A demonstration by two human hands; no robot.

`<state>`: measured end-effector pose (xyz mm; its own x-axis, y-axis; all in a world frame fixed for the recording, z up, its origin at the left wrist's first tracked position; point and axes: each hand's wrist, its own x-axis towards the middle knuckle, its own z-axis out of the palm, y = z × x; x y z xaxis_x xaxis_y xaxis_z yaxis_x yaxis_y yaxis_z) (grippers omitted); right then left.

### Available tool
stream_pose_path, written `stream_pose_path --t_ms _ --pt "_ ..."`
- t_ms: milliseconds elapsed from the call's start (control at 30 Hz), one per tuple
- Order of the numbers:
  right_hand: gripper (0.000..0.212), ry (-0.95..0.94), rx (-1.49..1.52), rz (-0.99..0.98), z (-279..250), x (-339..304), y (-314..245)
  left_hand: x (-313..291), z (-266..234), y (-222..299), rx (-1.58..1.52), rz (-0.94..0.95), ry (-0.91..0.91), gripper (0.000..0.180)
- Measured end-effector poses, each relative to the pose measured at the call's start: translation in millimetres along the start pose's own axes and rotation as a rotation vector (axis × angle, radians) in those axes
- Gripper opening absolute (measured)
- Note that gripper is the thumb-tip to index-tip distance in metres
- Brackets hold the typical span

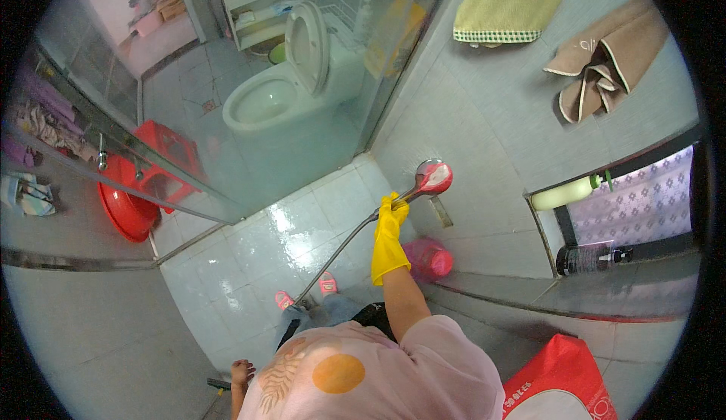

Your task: The person cleans a shower stall by first rinsing the floor and walls with a handheld showerhead. They then move a red plastic stool and basin aside. Using a blue scrubbing pad and a scraper, the person scrubs the tiled floor and lower walls, focusing on the corners and grout lines.

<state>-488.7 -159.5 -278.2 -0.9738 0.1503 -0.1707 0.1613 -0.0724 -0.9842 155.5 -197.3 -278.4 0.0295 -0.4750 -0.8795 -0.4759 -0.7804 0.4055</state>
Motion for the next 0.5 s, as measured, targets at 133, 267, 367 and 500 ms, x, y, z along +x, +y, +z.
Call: stream_pose_path --t_ms 133,267,367,500 --pt "0.034 0.029 -0.072 -0.136 -12 26 -9 32 0 -15 -0.028 0.085 -0.061 0.012" --pt "0.032 0.009 -0.219 -0.119 -12 34 -13 65 -24 -55 -0.142 0.247 -0.156 0.009" --pt "0.033 -0.066 -0.308 0.032 -19 37 -23 71 -32 -59 -0.340 0.339 -0.301 0.009" --pt "0.033 -0.210 -0.262 0.092 -29 57 -11 68 -26 -74 0.285 0.578 -0.146 0.010"
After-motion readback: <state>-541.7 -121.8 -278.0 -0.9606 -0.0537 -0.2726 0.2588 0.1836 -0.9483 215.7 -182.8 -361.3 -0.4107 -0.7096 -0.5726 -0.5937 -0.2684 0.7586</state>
